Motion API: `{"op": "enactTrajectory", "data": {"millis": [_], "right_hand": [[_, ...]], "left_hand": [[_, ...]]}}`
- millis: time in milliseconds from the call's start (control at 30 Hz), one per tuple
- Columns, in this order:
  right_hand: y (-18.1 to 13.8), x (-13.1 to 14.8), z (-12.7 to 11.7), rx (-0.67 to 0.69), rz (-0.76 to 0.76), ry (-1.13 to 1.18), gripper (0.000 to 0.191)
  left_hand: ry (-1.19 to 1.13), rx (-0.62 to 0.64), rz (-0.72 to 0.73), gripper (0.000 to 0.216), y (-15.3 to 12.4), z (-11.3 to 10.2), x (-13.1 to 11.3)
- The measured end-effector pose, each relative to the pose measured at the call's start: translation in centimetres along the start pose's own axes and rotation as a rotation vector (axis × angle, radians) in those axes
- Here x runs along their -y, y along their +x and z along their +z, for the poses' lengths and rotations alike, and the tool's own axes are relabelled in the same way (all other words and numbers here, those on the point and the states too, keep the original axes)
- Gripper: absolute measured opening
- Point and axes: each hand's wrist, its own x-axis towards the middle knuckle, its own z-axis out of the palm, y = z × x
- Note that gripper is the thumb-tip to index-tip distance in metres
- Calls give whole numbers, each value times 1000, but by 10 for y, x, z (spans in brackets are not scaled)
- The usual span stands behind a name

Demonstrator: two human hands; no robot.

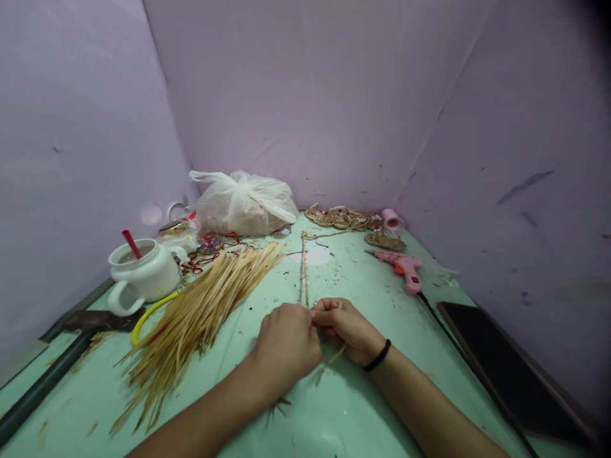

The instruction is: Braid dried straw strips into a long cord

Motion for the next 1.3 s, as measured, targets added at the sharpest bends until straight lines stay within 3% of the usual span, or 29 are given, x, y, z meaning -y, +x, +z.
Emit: {"op": "enactTrajectory", "data": {"millis": [167, 267, 367, 533, 700, 833, 933, 1067, 1300], "right_hand": [[0, 0, -2, 47, 8, -19, 3], [0, 3, -5, 111, 28, -5, 7], [-1, 6, -8, 144, 55, 26, 12], [-2, 8, -8, 205, 24, 57, 15], [6, -2, -10, 134, -169, -272, 5], [7, -7, -9, -66, -354, -668, 6], [-2, -1, -7, -174, -399, -873, 10], [-16, 8, -1, -211, -369, -947, 13], [-23, 8, 6, -111, -458, -942, 15]], "left_hand": [[41, 0, 62, 14, -6, 3, -2], [-192, 107, -12, 25, 8, -13, 6], [-537, 134, -263, 22, 21, -27, 12], [-883, 415, -331, 8, 26, -18, 13], [-735, 306, -383, 13, 27, -3, 14], [-623, 227, -329, 17, 30, 5, 19], [-602, 188, -283, 17, 31, 9, 21], [-640, 221, -327, 19, 29, 6, 17], [-752, 303, -371, 14, 29, -3, 17]]}}
